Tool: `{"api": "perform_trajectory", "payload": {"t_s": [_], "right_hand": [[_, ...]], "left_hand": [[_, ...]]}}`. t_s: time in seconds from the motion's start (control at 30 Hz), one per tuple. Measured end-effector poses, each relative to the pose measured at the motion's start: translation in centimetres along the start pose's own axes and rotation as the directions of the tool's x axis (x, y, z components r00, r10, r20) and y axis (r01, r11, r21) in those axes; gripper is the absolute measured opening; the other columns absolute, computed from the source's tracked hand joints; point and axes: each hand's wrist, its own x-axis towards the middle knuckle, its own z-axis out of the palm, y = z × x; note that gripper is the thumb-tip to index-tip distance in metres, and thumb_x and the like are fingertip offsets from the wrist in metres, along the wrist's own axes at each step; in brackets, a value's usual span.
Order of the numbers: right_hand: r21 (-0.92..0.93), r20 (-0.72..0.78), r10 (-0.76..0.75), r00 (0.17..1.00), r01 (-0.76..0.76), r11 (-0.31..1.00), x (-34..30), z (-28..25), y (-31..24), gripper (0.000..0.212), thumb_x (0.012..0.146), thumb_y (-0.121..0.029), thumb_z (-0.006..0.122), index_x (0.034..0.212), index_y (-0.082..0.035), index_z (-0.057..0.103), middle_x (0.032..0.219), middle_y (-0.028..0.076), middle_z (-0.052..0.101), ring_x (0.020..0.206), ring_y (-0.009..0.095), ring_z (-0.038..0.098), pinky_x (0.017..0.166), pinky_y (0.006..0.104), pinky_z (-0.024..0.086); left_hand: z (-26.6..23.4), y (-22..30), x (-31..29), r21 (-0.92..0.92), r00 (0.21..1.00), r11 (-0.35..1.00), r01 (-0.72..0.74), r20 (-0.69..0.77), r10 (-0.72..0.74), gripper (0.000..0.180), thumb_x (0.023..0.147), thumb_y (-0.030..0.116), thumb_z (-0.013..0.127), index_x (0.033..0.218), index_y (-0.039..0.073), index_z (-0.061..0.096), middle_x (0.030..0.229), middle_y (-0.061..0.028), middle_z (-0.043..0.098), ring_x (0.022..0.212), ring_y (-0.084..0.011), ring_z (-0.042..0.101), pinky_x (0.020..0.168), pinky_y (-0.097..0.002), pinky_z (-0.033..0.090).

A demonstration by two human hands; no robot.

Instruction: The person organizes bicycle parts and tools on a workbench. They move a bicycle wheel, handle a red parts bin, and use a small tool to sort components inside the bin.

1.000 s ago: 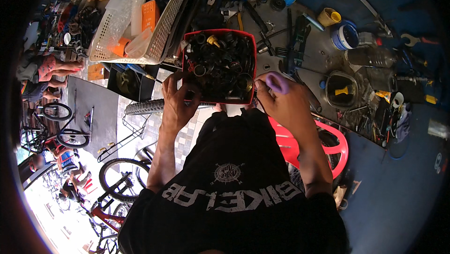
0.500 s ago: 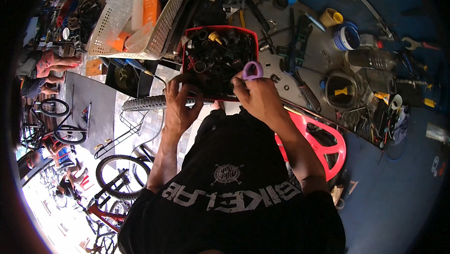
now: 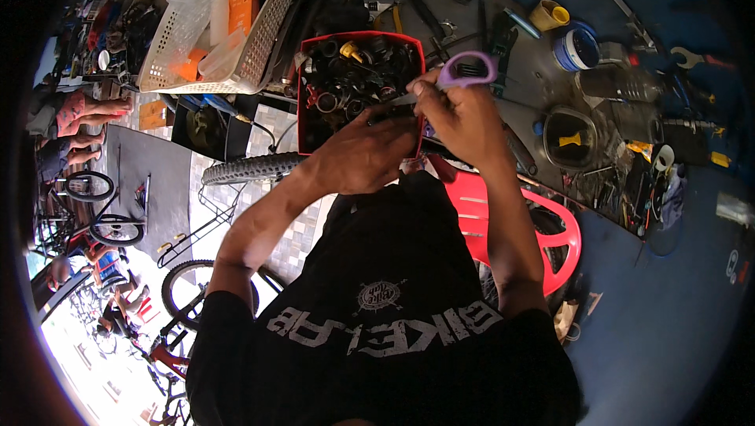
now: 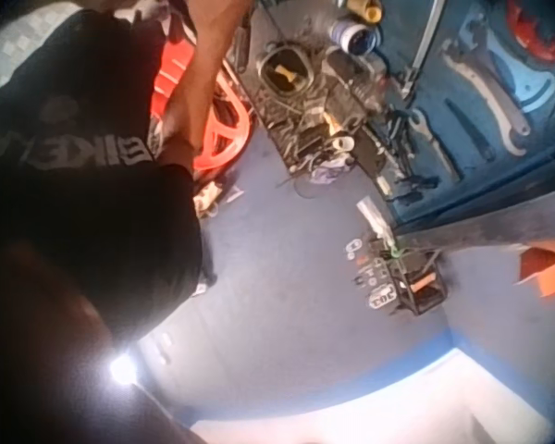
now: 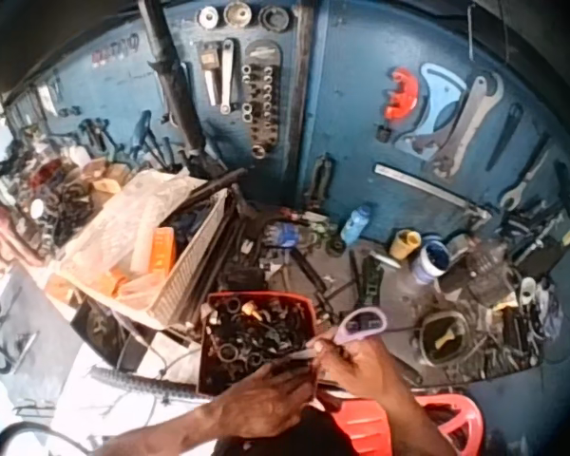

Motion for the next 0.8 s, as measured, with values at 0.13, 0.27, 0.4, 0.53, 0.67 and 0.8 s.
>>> {"api": "perform_trajectory", "payload": {"t_s": [0.13, 0.27, 0.4, 0.53, 0.67, 0.8], "right_hand": [[-0.095, 0.003, -0.036, 0.999, 0.036, 0.995, -0.9, 0.0, 0.6, 0.021, 0.112, -0.016, 0.065, 0.113, 0.002, 0.076, 0.087, 0.007, 0.075, 0.08, 0.011, 0.069, 0.072, 0.0307, 0.053], [-0.296, 0.058, 0.028, 0.998, -0.01, 0.955, -1.0, -0.4, 1.7, 0.024, 0.111, -0.021, 0.066, 0.114, 0.001, 0.077, 0.095, 0.011, 0.076, 0.084, 0.02, 0.073, 0.076, 0.0352, 0.055], [-0.365, 0.127, 0.065, 0.99, -0.014, 0.931, -1.2, -0.7, 2.3, 0.027, 0.11, -0.025, 0.068, 0.116, -0.001, 0.077, 0.105, 0.015, 0.076, 0.095, 0.031, 0.074, 0.082, 0.0392, 0.056], [-0.394, 0.18, -0.011, 0.984, 0.082, 0.915, -0.8, -1.1, 2.0, 0.021, 0.108, -0.023, 0.07, 0.117, -0.006, 0.079, 0.107, 0.012, 0.076, 0.101, 0.033, 0.074, 0.086, 0.0409, 0.057], [-0.379, 0.269, -0.104, 0.957, 0.205, 0.902, -0.2, -2.1, 0.4, 0.015, 0.099, -0.019, 0.075, 0.108, -0.007, 0.079, 0.109, 0.012, 0.077, 0.103, 0.036, 0.072, 0.089, 0.0465, 0.057], [-0.379, 0.434, -0.01, 0.901, 0.193, 0.905, 0.4, -3.4, -1.6, 0.015, 0.09, -0.004, 0.073, 0.103, -0.008, 0.079, 0.106, 0.011, 0.078, 0.104, 0.036, 0.071, 0.091, 0.0457, 0.057]], "left_hand": [[-0.3, -1.1, -0.8, 0.047, 0.974, 0.999, -0.013, 0.226, 0.002, 0.04, 0.094, 0.019, 0.074, 0.13, 0.007, 0.062, 0.136, -0.014, 0.071, 0.14, -0.0312, 0.062, 0.123, -0.06, 0.037], [-1.3, -2.2, -1.7, 0.16, 0.933, 0.986, 0.053, 0.344, -0.106, 0.038, 0.092, 0.024, 0.077, 0.125, 0.01, 0.065, 0.129, -0.0067, 0.072, 0.138, -0.0265, 0.061, 0.125, -0.06, 0.034], [-3.5, -3.4, -3.7, 0.237, 0.976, 0.971, -0.02, 0.215, -0.033, 0.035, 0.088, 0.028, 0.081, 0.117, 0.012, 0.068, 0.123, -0.0026, 0.073, 0.138, -0.026, 0.058, 0.128, -0.0587, 0.031], [-4.9, -3.6, -5.5, 0.224, 0.992, 0.974, 0.0, 0.125, -0.029, 0.029, 0.084, 0.024, 0.082, 0.107, 0.01, 0.07, 0.123, -0.002, 0.074, 0.138, -0.0269, 0.058, 0.129, -0.0573, 0.035], [-5.3, -3.7, -6.6, 0.273, 0.998, 0.961, 0.034, 0.046, -0.049, 0.028, 0.084, 0.024, 0.081, 0.105, 0.01, 0.071, 0.121, -0.004, 0.074, 0.136, -0.0268, 0.06, 0.127, -0.055, 0.04], [-4.3, -3.9, -7.8, 0.264, 0.998, 0.962, 0.065, -0.013, -0.064, 0.03, 0.083, 0.024, 0.082, 0.107, 0.008, 0.072, 0.124, -0.01, 0.074, 0.136, -0.029, 0.061, 0.126, -0.0553, 0.04]]}}
